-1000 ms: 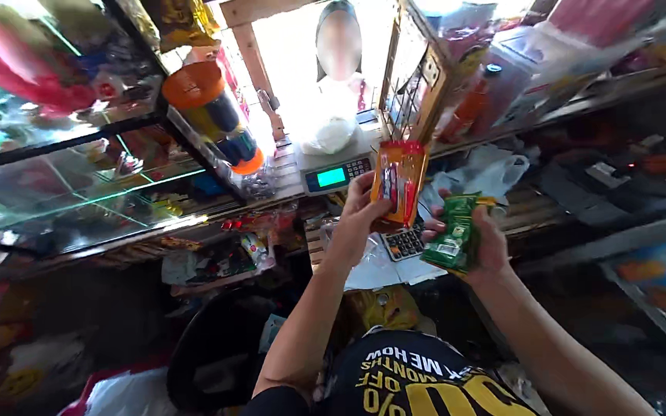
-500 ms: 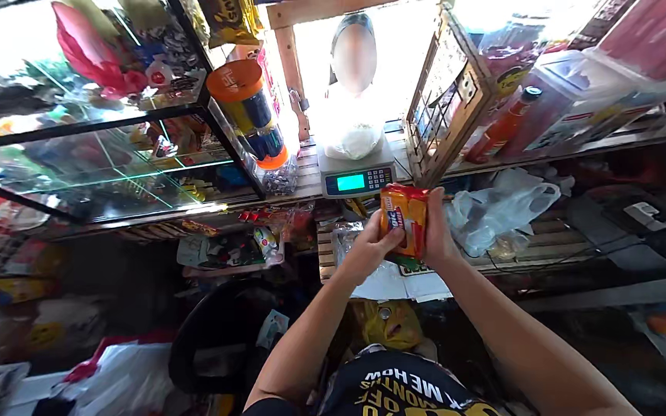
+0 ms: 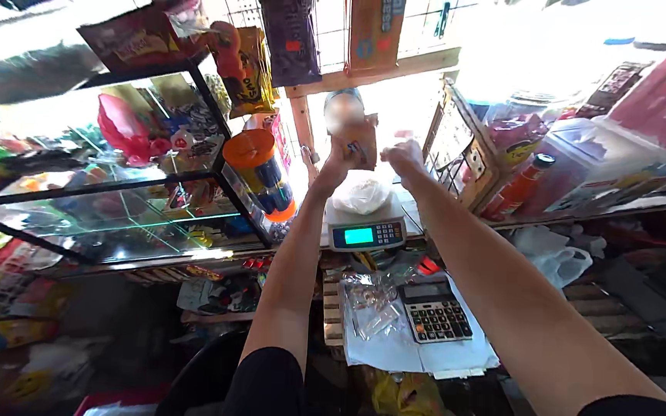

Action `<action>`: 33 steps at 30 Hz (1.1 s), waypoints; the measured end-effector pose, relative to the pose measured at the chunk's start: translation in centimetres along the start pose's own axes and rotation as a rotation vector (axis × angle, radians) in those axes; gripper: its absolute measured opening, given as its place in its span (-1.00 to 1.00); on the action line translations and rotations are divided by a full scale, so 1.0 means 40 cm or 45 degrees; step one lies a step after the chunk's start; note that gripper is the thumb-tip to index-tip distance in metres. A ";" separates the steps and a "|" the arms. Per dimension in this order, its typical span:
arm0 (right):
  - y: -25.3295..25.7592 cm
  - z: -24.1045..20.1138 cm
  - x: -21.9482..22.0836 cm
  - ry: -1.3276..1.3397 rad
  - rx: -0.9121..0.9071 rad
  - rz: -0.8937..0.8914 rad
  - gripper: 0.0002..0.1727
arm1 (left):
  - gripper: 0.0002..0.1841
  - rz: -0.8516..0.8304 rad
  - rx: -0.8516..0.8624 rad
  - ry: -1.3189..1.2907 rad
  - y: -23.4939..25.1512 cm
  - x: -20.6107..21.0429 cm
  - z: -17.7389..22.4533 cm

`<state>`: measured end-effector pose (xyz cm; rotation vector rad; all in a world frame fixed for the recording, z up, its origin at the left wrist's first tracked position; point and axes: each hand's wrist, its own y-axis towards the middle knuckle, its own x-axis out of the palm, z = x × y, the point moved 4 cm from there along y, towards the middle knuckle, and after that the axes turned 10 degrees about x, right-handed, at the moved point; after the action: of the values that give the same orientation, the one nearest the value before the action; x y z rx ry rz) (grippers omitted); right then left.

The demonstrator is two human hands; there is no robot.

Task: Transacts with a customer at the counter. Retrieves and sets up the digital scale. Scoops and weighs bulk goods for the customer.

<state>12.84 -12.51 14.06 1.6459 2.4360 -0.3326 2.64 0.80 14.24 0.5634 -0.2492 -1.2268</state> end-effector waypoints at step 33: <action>0.008 -0.066 -0.002 0.219 0.245 -0.380 -0.50 | -0.67 -0.459 -1.051 1.542 0.064 -0.068 -0.098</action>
<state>13.12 -11.72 16.60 1.4282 2.8671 -0.5007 5.67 4.98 12.62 0.5261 1.3645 -1.0052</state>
